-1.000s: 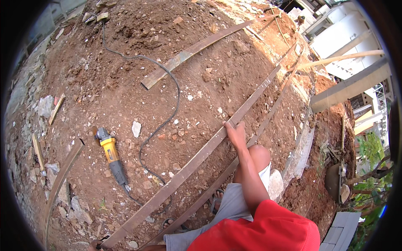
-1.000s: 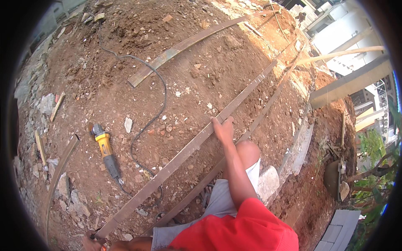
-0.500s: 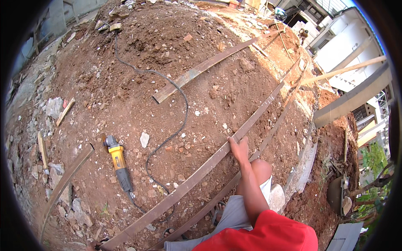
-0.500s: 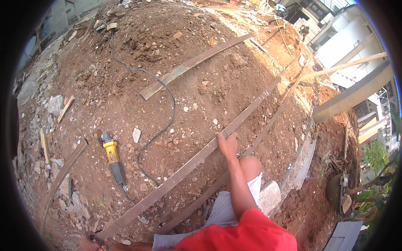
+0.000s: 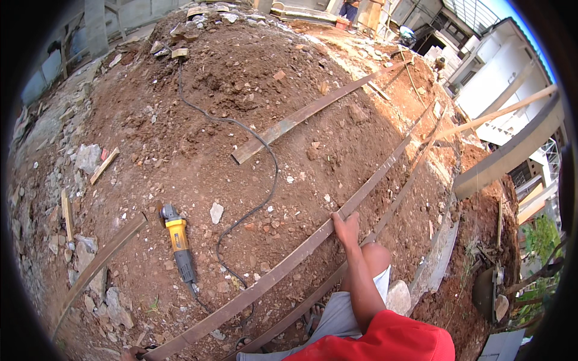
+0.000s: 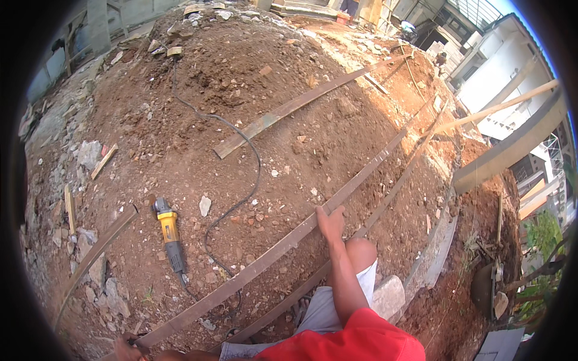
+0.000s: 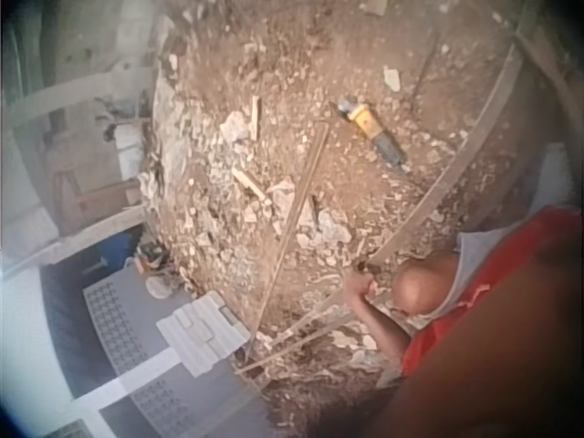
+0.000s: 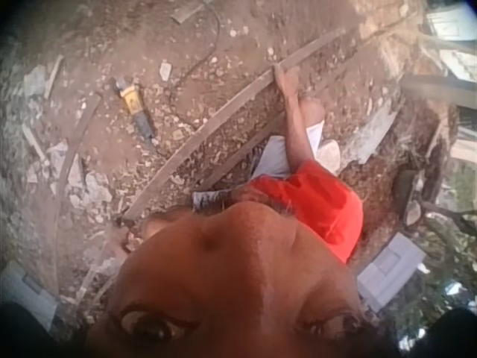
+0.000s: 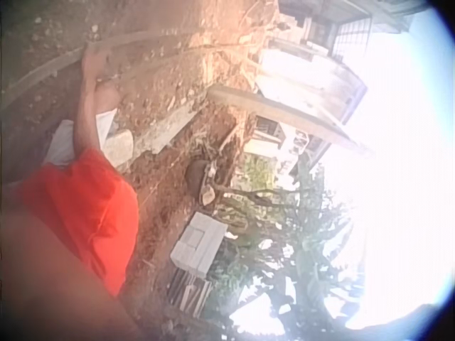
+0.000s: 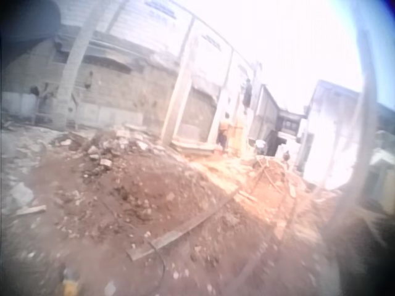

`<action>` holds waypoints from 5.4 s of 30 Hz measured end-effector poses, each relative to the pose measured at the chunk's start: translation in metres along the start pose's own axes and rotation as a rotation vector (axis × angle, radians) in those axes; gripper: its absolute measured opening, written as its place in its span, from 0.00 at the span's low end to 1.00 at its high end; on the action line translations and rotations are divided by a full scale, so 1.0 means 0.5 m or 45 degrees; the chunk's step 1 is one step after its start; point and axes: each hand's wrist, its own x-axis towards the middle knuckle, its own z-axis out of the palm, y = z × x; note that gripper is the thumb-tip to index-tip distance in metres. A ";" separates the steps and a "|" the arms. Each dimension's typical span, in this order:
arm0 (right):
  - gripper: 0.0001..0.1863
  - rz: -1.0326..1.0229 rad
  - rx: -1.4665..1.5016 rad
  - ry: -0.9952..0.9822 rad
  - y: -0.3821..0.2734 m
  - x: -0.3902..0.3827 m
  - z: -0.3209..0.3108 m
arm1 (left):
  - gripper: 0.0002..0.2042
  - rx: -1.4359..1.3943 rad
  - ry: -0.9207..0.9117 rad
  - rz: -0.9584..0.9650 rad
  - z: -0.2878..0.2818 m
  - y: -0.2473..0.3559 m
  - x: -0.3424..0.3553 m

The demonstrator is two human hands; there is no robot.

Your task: The person measures metal rods with a tape measure, marks them, and cuts them using an angle grinder. The person handles the rods and grinder repeatedly to produce cut pieces.

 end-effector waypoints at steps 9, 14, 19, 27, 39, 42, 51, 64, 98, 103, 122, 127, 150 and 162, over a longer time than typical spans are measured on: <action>0.40 -0.008 -0.007 0.034 0.009 0.000 0.009 | 0.23 0.009 0.011 0.036 -0.001 -0.004 -0.006; 0.41 -0.018 0.014 0.033 0.015 0.004 0.010 | 0.23 0.014 0.022 0.050 0.000 -0.003 -0.012; 0.43 -0.011 -0.022 0.015 0.012 0.003 0.007 | 0.23 0.020 0.029 0.057 -0.001 -0.006 -0.015; 0.41 -0.051 0.008 0.014 0.013 0.003 0.008 | 0.23 0.037 0.079 0.076 -0.005 -0.002 -0.019; 0.39 -0.030 0.032 0.019 -0.001 -0.004 0.004 | 0.31 -0.033 0.040 -0.022 0.001 -0.022 -0.011; 0.40 -0.016 0.018 0.008 0.003 -0.002 0.005 | 0.32 -0.115 -0.046 -0.032 0.003 -0.037 0.000; 0.41 0.068 -0.011 -0.017 0.011 0.013 0.005 | 0.31 -0.074 -0.028 -0.028 0.007 -0.016 0.030; 0.42 0.065 0.043 -0.048 0.005 0.007 0.004 | 0.31 -0.051 -0.013 -0.038 0.008 -0.021 0.034; 0.43 0.097 0.056 -0.066 -0.002 0.006 -0.003 | 0.29 -0.048 0.006 -0.030 0.027 -0.009 0.029; 0.43 0.107 0.060 -0.076 -0.003 0.006 0.000 | 0.28 -0.046 0.006 -0.036 0.027 -0.011 0.027; 0.45 0.099 0.089 -0.091 0.008 0.012 0.003 | 0.27 -0.056 0.006 -0.041 0.026 -0.030 0.021; 0.45 0.130 0.113 -0.126 0.016 0.019 0.005 | 0.27 -0.053 0.009 -0.043 0.025 -0.037 0.021; 0.44 0.151 0.106 -0.134 0.029 0.029 0.011 | 0.26 -0.052 0.028 -0.016 0.017 -0.044 0.028; 0.39 0.130 0.159 -0.085 0.025 0.024 0.006 | 0.25 -0.065 0.014 -0.002 0.022 -0.053 0.031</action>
